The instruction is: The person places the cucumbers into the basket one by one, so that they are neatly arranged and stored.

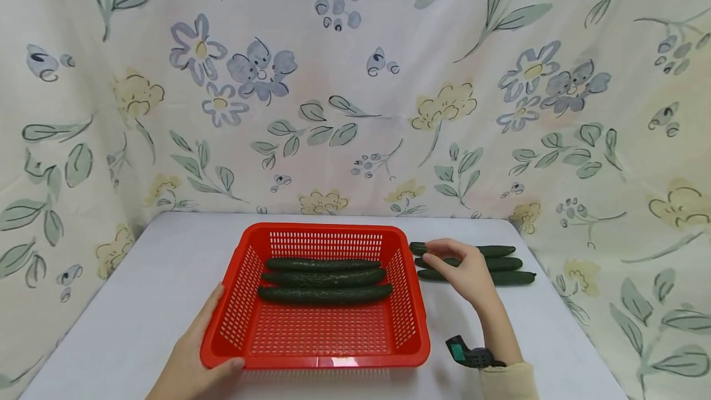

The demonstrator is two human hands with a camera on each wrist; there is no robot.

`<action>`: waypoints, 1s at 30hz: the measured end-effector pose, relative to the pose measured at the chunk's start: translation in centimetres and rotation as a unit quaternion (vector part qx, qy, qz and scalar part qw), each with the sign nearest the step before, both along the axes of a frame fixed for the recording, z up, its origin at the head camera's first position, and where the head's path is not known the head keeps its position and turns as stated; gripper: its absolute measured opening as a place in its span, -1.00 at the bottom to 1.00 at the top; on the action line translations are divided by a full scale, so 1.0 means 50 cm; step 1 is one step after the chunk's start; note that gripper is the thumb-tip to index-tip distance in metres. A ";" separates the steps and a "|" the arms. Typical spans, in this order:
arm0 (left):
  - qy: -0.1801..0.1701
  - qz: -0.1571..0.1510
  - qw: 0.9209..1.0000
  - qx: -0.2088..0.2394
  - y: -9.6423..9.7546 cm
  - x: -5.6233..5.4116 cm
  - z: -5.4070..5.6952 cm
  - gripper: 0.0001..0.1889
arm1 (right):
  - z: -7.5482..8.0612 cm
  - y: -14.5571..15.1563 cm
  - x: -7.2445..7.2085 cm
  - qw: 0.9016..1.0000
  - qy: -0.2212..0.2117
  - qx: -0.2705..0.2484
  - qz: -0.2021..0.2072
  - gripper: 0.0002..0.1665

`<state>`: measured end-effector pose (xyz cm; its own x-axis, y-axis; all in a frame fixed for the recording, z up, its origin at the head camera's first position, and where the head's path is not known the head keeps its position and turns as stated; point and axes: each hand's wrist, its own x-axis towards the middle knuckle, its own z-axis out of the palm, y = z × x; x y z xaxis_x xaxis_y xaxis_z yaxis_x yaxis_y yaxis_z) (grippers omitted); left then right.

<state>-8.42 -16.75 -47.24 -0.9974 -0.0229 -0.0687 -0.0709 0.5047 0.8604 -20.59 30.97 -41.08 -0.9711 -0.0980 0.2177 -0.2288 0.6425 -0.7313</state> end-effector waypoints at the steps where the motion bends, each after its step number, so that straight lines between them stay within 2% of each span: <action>1: 0.000 0.000 1.000 0.000 0.000 0.000 -0.001 0.35 | -0.004 0.006 -0.001 1.000 -0.002 -0.001 -0.008 -0.60; 13: 0.000 -0.001 1.000 0.001 -0.001 0.003 -0.003 0.33 | -0.030 0.066 -0.008 0.998 -0.010 -0.021 -0.064 -0.46; 18: -0.005 0.001 1.000 0.006 0.000 0.004 -0.001 0.34 | -0.036 0.092 -0.008 0.996 -0.017 -0.009 -0.083 -0.43; 30: -0.024 0.004 1.000 0.011 0.003 0.003 0.010 0.37 | -0.054 0.146 -0.006 0.995 -0.023 -0.032 -0.094 -0.35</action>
